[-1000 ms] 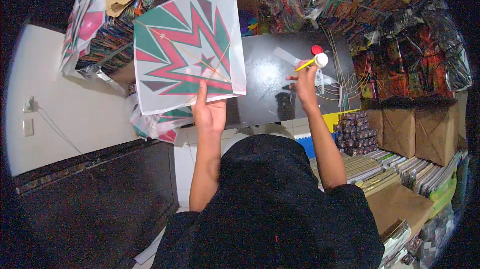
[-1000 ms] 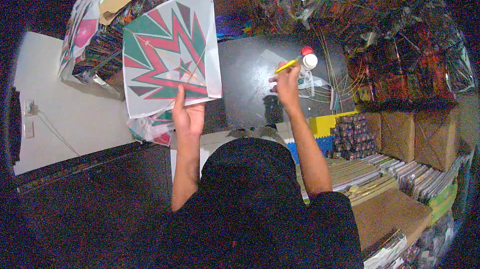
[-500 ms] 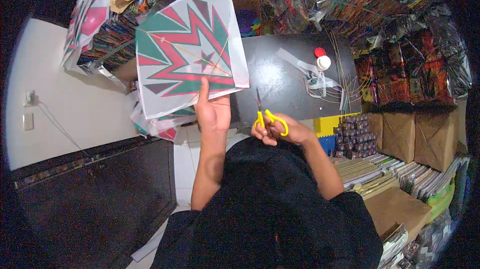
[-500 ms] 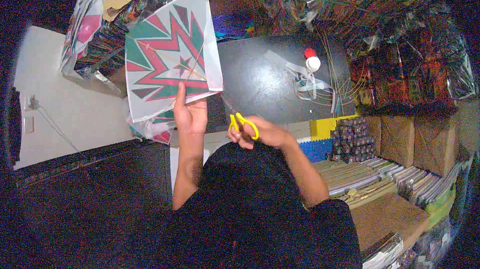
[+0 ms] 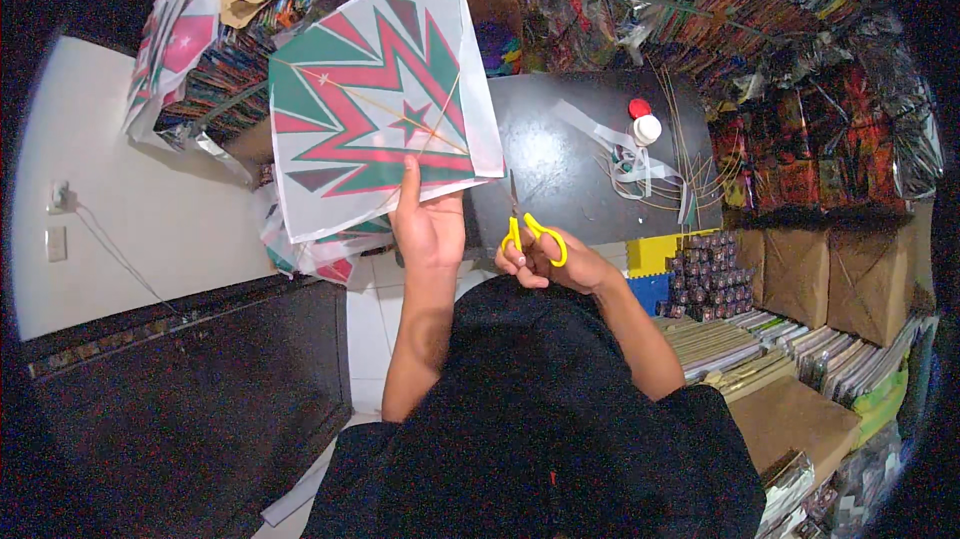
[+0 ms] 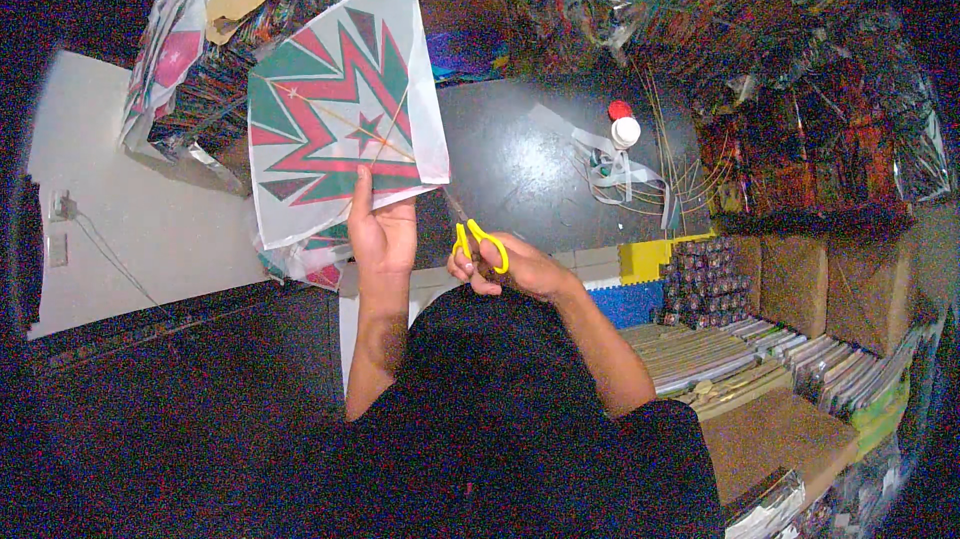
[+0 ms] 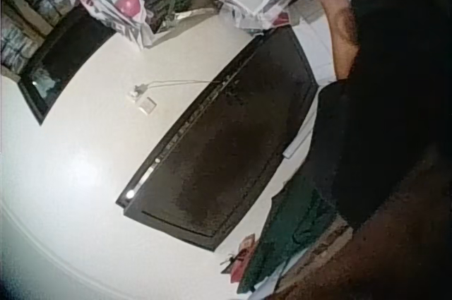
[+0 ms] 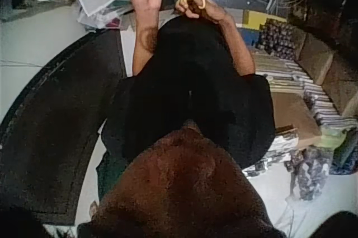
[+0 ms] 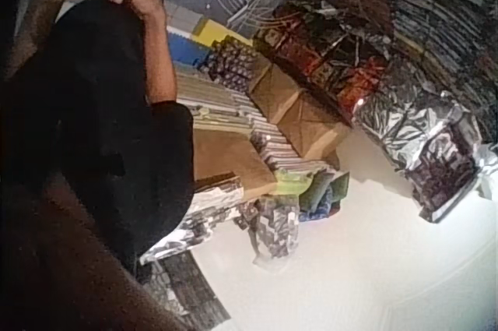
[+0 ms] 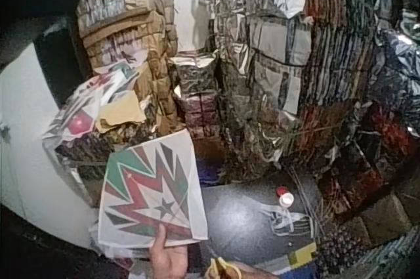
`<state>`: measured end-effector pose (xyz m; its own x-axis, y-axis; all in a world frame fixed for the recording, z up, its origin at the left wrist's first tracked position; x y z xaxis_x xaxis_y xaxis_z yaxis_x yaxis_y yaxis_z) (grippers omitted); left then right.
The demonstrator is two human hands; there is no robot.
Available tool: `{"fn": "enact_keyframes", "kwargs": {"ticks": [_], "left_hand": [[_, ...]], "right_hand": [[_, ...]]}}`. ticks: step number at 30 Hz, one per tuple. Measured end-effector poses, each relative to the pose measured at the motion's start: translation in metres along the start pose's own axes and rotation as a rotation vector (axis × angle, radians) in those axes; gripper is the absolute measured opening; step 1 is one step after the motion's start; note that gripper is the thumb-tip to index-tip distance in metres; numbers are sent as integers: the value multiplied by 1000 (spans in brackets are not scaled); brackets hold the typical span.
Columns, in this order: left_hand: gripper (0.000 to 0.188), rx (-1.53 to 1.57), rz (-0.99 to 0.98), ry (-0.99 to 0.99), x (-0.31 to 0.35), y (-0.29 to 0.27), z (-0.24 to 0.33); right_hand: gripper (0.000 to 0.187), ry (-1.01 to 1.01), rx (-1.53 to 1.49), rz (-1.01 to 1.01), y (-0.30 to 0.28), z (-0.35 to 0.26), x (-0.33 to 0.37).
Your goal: The person assembles a kite by attaching a thin wooden stick to the surface of a patterned kite sheet using white tape. They smooth the tape down with their fingers to secure the stick and then use yellow scissors to trim the excess tape.
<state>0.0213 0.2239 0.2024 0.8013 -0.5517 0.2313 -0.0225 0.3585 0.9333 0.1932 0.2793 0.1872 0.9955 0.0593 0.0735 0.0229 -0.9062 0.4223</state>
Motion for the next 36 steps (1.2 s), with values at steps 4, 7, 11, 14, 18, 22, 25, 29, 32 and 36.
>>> {"fn": "enact_keyframes", "kwargs": {"ticks": [4, 7, 11, 14, 18, 22, 25, 29, 32, 36], "left_hand": [[44, -23, -21, 15, 1, 7, 0], [45, -34, -30, 26, 4, 10, -2], [45, -29, -25, 44, 0, 6, 0], [45, -21, -24, 27, -1, 4, 0], [44, -18, -27, 28, 0, 8, 0], [44, -13, -36, 20, 1, 13, -1], [44, -9, -32, 23, 2, 13, 1], [43, -12, -39, 26, 6, 13, 0], [43, 5, -27, 13, 5, 12, -1], [43, 7, -32, 12, 6, 13, 0]], "right_hand": [[74, -26, 20, 19, -1, -2, -4], [75, -28, 45, 47, -2, -1, -1], [76, -14, 110, 77, 0, -5, -4], [76, -2, 122, 105, 0, -7, -4], [75, -12, 105, 114, 0, -9, -6], [73, -16, 120, 130, 0, -8, -8], [69, -37, 136, 141, 1, -10, -9], [60, -45, 145, 154, 2, -7, -6], [55, -30, 171, 164, 3, -10, -6], [51, -15, 199, 175, 3, -8, -8]]}}
Point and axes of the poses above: each hand's wrist, its own x-axis away from the middle knuckle, its own y-axis out of the palm, z = x × y, the point moved 7 cm from there along -x, towards the middle knuckle, and after that the axes turned 15 degrees about x, right-handed, at the moved point
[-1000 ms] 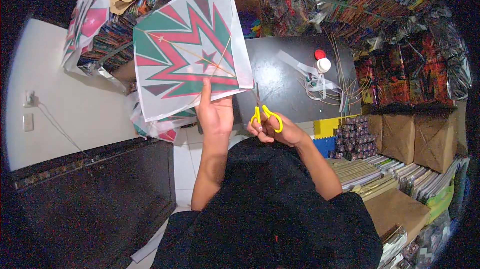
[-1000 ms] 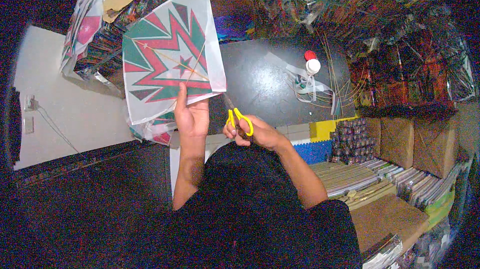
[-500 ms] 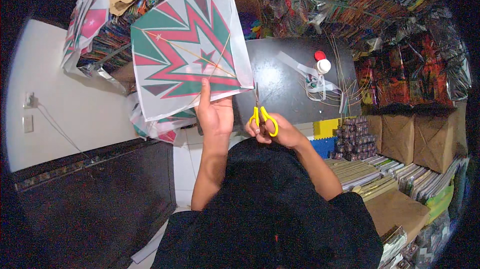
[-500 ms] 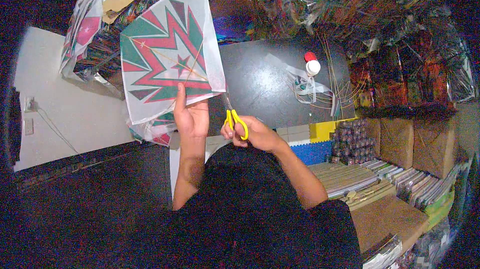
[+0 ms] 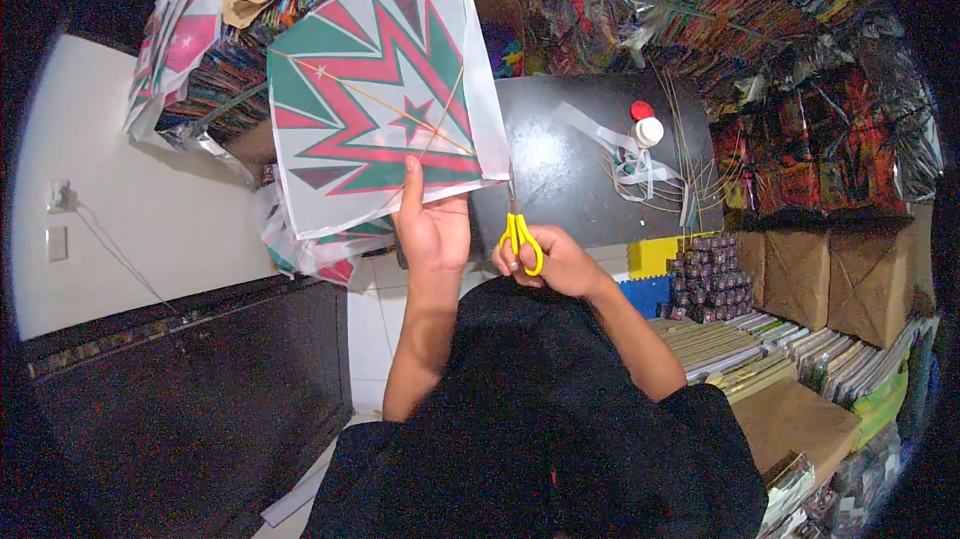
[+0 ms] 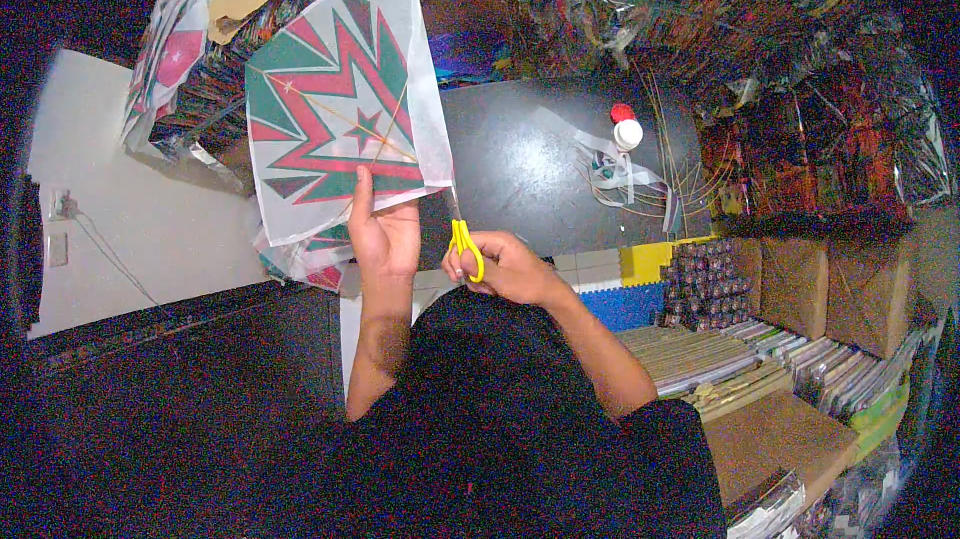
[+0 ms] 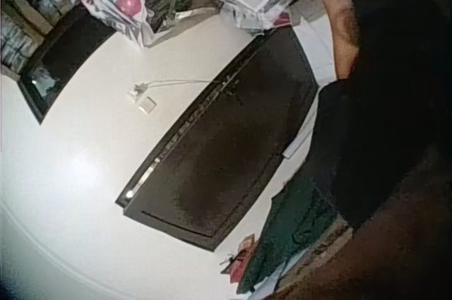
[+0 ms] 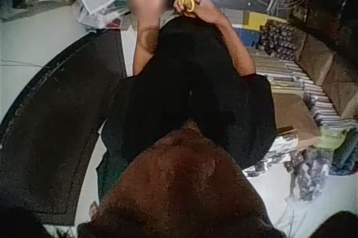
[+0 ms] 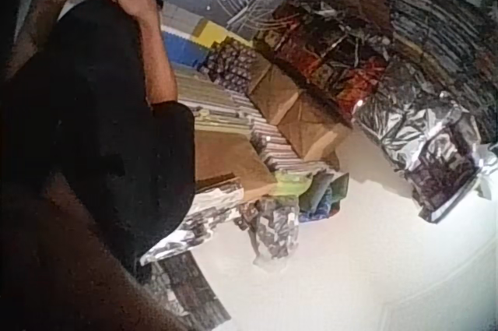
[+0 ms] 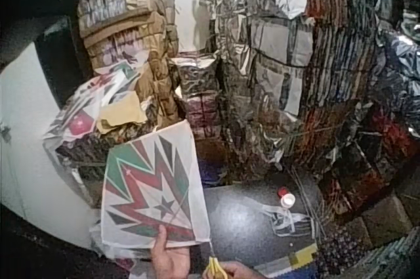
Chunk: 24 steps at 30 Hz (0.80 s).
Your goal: The person assembles a kite by attaching a thin wooden stick to the surface of a patterned kite sheet using white tape. They smooth the tape down with their fingers to secure the stick and then use yellow scissors to trim the excess tape.
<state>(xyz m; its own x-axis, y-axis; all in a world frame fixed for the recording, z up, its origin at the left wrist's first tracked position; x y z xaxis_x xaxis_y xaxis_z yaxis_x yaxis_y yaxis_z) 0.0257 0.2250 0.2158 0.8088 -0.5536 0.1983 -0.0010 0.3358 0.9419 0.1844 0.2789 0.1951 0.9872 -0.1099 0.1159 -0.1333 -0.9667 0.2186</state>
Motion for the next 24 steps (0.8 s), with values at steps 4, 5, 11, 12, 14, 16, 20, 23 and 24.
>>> {"fn": "enact_keyframes", "kwargs": {"ticks": [4, 5, 11, 12, 14, 16, 20, 23, 24], "left_hand": [[44, 1, -3, -6, 1, 1, 0], [45, 0, -7, -8, 1, 2, 0], [42, -20, 7, 4, 3, 3, 1], [43, -21, 8, 4, 4, 3, 0], [46, -23, 9, 4, 6, 3, 1], [45, -4, 11, -11, 6, 3, 0], [44, 15, 3, -11, 4, 0, 1], [43, 13, 18, -1, 3, -2, 1], [43, 10, 13, 1, 4, -1, 1]], "right_hand": [[50, 3, 23, 7, 2, 1, 0], [50, 18, 22, 12, 3, 0, 1], [46, -4, -48, 20, 4, 3, 3], [43, -1, -60, 27, 3, 6, 4], [43, -8, -39, 34, 3, 8, 4], [43, -11, -33, 37, 2, 8, 4], [42, 11, -36, 47, 3, 9, 4], [40, 18, -27, 58, 3, 6, 4], [40, 16, -25, 59, 3, 6, 4]]}}
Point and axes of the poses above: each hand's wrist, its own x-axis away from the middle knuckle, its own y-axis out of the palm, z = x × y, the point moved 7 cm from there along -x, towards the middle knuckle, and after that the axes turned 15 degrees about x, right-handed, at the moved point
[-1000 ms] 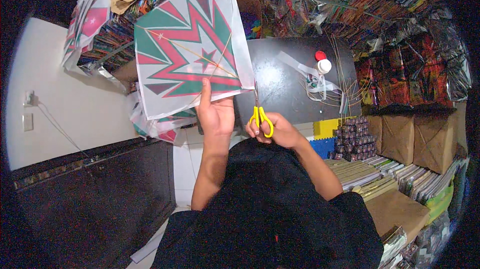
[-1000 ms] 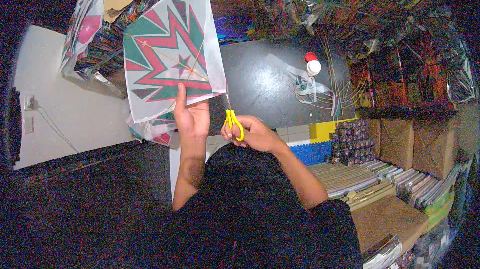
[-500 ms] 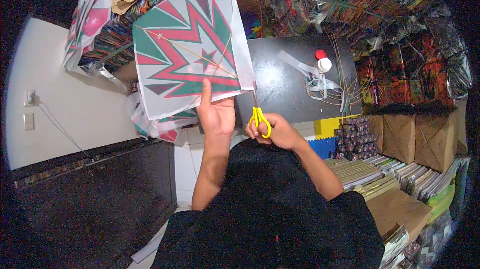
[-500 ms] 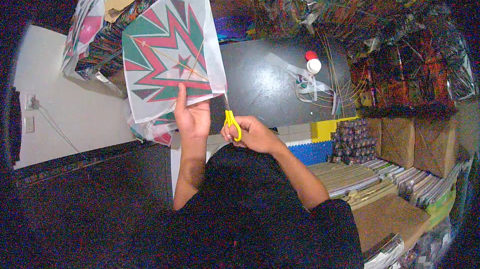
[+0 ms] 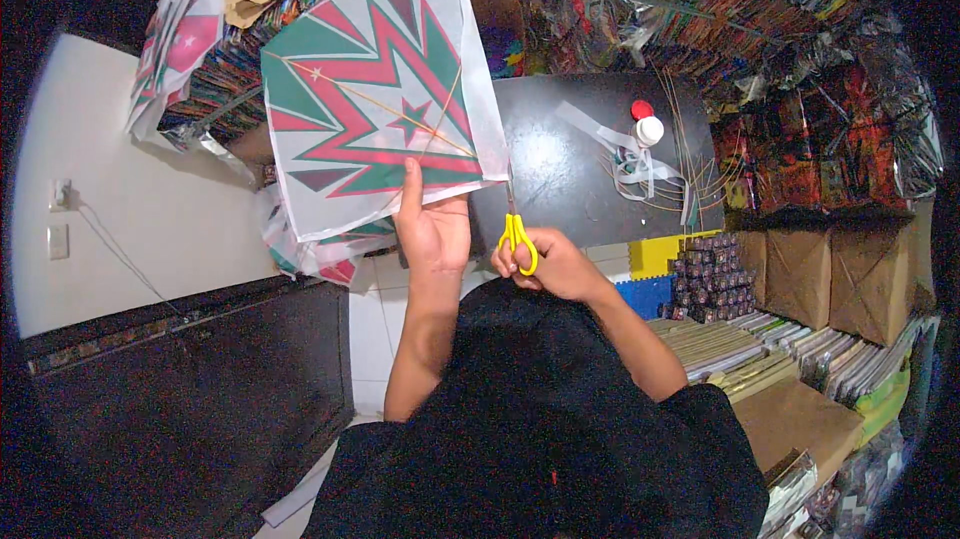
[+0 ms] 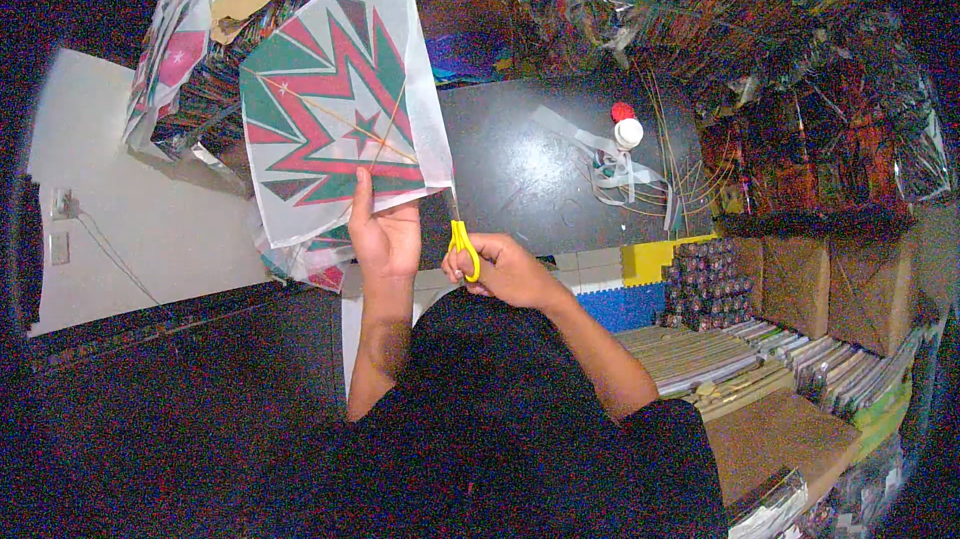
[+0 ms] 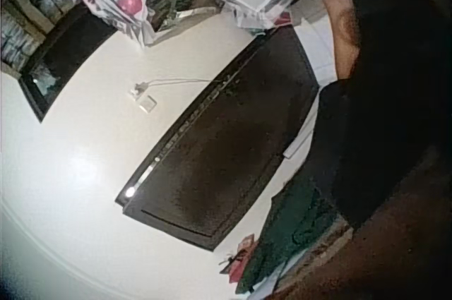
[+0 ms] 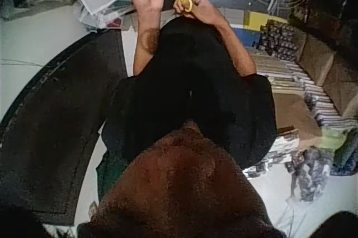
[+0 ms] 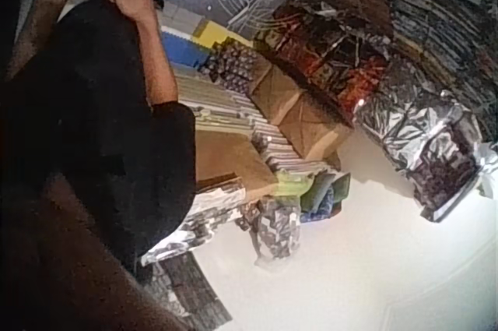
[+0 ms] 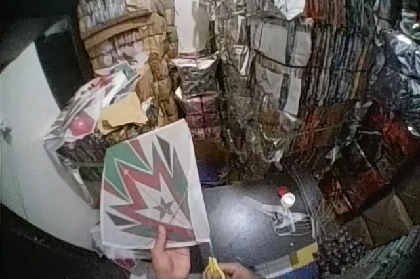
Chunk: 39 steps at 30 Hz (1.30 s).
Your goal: The person assembles a kite by attaching a thin wooden stick to the surface of a patterned kite sheet using white tape. They smooth the tape down with their fingers to secure the stick and then use yellow scissors to trim the excess tape.
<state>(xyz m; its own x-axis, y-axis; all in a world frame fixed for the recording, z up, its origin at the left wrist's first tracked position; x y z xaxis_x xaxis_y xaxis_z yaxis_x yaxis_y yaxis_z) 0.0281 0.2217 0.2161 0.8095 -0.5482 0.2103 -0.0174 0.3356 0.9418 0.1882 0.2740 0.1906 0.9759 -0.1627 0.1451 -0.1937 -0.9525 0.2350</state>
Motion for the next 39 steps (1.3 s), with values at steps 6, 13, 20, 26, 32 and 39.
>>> {"fn": "enact_keyframes", "kwargs": {"ticks": [6, 13, 20, 26, 32, 39], "left_hand": [[44, -10, -3, 3, 0, 3, 0], [46, 9, -3, -3, 1, 2, -7], [53, -124, -69, 4, 2, 1, -12], [50, -115, -48, -34, -3, -8, -15], [56, -175, -110, -4, 7, 7, -18], [71, -254, -111, -39, 6, 7, -18]], "right_hand": [[36, 52, 7, 5, -1, 1, 0], [31, 17, 107, -2, -2, 0, 1], [24, 20, 210, 10, -3, 1, -2], [20, 29, 204, 29, -5, -1, -2], [22, -45, 259, 48, -8, 2, 0], [24, -71, 259, 96, -11, 7, -3]]}}
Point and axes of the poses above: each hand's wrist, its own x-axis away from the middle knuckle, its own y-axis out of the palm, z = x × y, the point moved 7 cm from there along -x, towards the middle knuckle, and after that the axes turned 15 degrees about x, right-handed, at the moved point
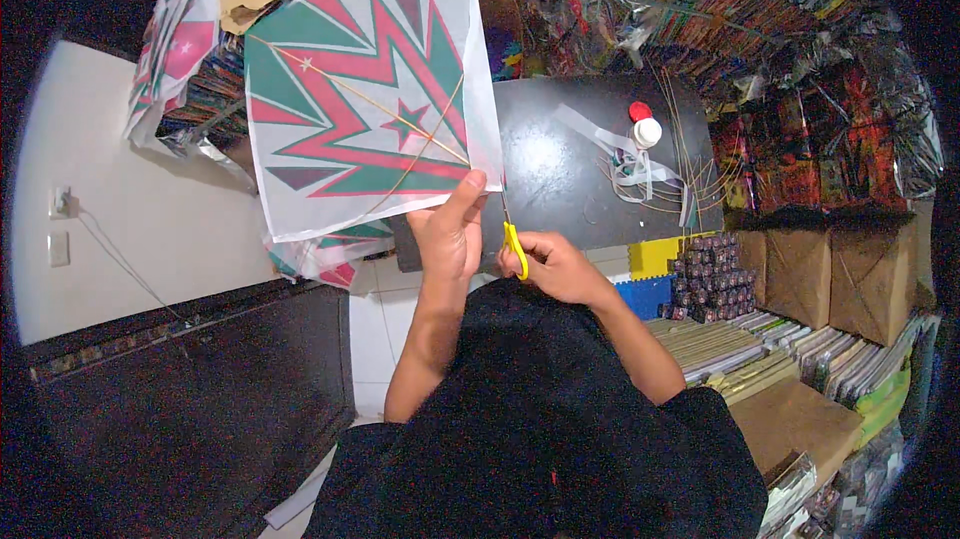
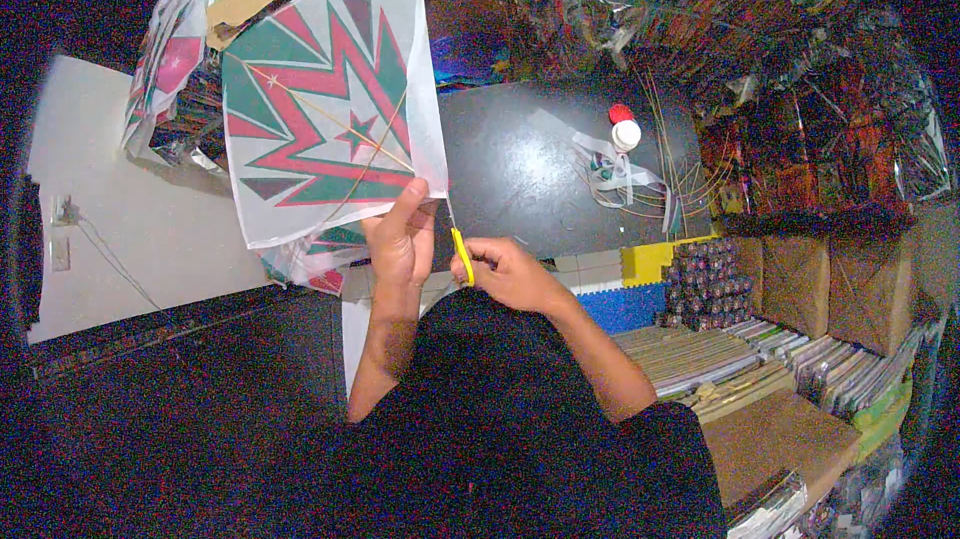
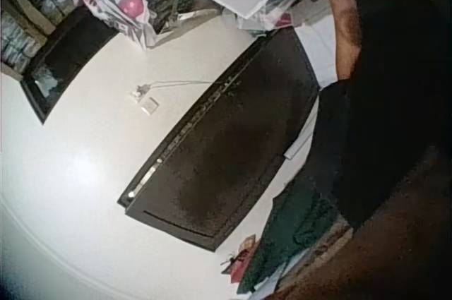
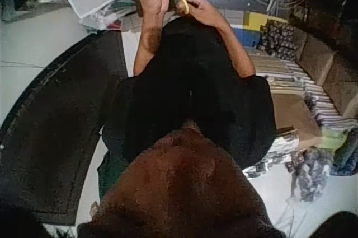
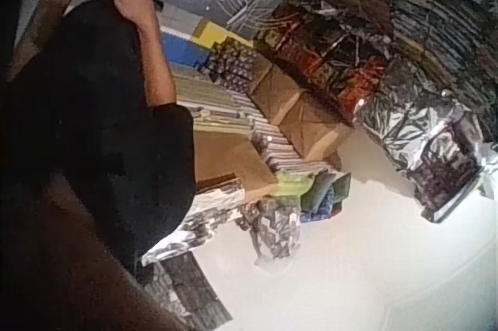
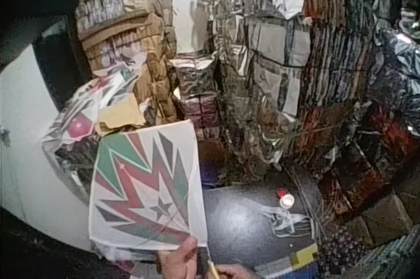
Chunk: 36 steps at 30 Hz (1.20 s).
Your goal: The person assembles a kite by attaching a thin wooden stick to the surface of a patterned kite sheet using white tape. They smooth the tape down with their fingers to secure the stick and then use yellow scissors to trim the excess tape.
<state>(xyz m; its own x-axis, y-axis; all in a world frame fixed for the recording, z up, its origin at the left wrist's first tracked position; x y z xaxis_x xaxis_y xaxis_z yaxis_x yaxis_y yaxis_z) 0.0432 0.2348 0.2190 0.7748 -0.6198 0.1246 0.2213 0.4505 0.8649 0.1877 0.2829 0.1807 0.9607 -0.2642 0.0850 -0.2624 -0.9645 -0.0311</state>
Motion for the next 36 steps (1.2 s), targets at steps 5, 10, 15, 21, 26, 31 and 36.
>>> {"fn": "enact_keyframes", "kwargs": {"ticks": [5, 10, 15, 21, 26, 31, 36], "left_hand": [[74, -41, 37, 5, -2, -9, -3], [69, -47, 2, 45, -1, 0, 1], [61, -49, -7, 98, 4, 8, 2], [57, -68, -18, 101, 5, 5, 3], [58, -96, -4, 101, 5, 1, 2], [59, -80, -17, 102, 9, 10, 6], [59, -81, -24, 124, 13, 13, 6]], "right_hand": [[21, 34, 17, -10, 0, 4, 1], [19, 22, 7, -16, 0, 1, 1], [17, 21, 14, -32, 0, -5, 4], [16, 39, -23, -43, 2, -9, 4], [14, 27, -21, -29, 2, -6, 4], [12, 16, 9, -23, 0, -10, 4], [13, 49, -16, -4, 1, -11, 6]]}}
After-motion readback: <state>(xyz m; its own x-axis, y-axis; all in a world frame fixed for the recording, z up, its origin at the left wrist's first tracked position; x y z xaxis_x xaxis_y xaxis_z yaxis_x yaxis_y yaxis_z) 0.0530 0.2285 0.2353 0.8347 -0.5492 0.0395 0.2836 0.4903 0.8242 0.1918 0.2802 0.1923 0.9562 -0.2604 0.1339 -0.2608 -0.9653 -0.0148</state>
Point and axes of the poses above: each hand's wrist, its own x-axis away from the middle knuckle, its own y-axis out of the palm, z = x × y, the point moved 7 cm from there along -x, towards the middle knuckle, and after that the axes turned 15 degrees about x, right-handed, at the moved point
